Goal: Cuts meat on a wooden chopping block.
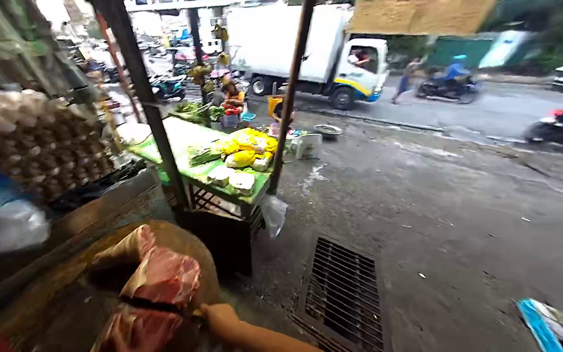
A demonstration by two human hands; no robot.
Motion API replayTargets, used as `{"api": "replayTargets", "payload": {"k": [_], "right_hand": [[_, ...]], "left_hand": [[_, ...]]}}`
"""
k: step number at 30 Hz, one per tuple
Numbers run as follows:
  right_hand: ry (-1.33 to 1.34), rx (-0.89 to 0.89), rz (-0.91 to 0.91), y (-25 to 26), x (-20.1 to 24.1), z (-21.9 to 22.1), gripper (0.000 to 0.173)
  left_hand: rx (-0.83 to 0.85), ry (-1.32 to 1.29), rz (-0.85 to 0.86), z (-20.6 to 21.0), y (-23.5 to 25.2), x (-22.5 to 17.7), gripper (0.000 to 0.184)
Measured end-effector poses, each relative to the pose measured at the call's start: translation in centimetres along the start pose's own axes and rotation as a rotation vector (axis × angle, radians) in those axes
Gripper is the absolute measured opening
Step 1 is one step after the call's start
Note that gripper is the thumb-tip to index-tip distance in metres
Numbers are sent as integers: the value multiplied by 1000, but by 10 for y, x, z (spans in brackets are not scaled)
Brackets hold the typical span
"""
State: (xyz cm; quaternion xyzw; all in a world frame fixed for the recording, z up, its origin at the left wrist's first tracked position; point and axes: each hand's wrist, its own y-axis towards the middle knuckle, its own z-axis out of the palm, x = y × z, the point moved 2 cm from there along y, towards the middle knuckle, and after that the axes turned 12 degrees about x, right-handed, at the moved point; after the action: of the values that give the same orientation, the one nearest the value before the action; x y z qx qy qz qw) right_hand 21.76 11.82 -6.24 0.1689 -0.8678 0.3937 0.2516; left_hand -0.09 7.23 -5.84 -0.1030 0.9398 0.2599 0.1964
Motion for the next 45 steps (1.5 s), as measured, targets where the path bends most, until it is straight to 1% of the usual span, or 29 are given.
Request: {"api": "replayTargets", "payload": {"k": [2, 4, 5, 7, 8, 10, 14, 17, 18, 19, 20, 21, 22, 23, 24, 25, 26, 27, 28, 29, 30, 31, 32, 33, 34, 37, 39, 42, 45], "right_hand": [[41, -120, 22, 2, -11, 21, 45], [26, -157, 25, -12, -8, 15, 46], [31, -157, 9, -22, -6, 11, 46], [70, -201, -104, -51, 5, -5, 44], [89, -285, -228, -68, 16, -19, 43], [132, -509, -571, -106, 48, -49, 42], [205, -855, -1239, -177, 136, -132, 38], [374, -1084, -1642, -223, 212, -183, 34], [442, -1134, -1746, -231, 232, -193, 29], [479, -1145, -1779, -229, 240, -194, 23], [467, -1103, -1686, -211, 230, -180, 20], [401, -1019, -1477, -174, 198, -152, 22], [258, -885, -1185, -127, 151, -114, 29], [86, -654, -824, -86, 99, -74, 38], [-56, -383, -475, -52, 55, -40, 44], [-118, -148, -200, -30, 24, -13, 48], [-128, -12, -29, -16, 12, 9, 50], [-133, 36, 47, -9, 15, 10, 49], [-154, 38, 71, -3, 23, -2, 48], [-159, 48, 80, -6, 25, -1, 48], [-151, 71, 99, -13, 22, 9, 47], [-143, 65, 108, -13, 22, 9, 46], [-140, 43, 106, -7, 22, 7, 45], [-135, 25, 105, -2, 15, 12, 45], [-129, 19, 106, 3, 5, 21, 46], [-123, 53, 68, 20, -14, 26, 52], [-122, 135, 41, 18, -17, 15, 52], [-135, 209, 3, 22, -14, -11, 48], [-101, 200, 48, 22, -11, -7, 46]], "left_hand": [[30, -73, 4, 3, -2, 7, 53], [37, -69, -56, 2, -1, 4, 52], [81, -75, -102, -3, -4, 1, 49], [165, -105, -205, -14, -7, -9, 50], [144, -87, -225, -14, -7, -13, 52], [54, -167, -215, -7, -15, -16, 57], [116, -214, -259, -9, -15, -18, 60], [171, -222, -295, -10, -15, -18, 61], [170, -216, -301, -10, -16, -18, 61], [163, -208, -300, -10, -15, -19, 60], [163, -200, -301, -10, -15, -20, 60], [168, -193, -300, -12, -15, -21, 61], [192, -189, -305, -14, -14, -22, 61], [228, -190, -313, -17, -14, -22, 61], [270, -185, -336, -21, -14, -24, 60], [273, -198, -356, -21, -18, -28, 59], [261, -218, -385, -28, -22, -30, 58], [205, -252, -408, -34, -14, -35, 59], [158, -270, -447, -36, 2, -44, 61], [177, -263, -517, -38, 5, -53, 66], [248, -259, -598, -38, 2, -60, 73], [302, -258, -668, -34, 12, -66, 80], [326, -245, -714, -30, 25, -69, 84], [310, -213, -733, -23, 27, -68, 84], [258, -159, -722, -16, 24, -65, 80], [95, -52, -547, -4, 19, -52, 67], [62, -30, -453, -1, 14, -48, 63], [27, -14, -383, 0, 17, -43, 62], [-1, -9, -339, 3, 11, -35, 66]]}}
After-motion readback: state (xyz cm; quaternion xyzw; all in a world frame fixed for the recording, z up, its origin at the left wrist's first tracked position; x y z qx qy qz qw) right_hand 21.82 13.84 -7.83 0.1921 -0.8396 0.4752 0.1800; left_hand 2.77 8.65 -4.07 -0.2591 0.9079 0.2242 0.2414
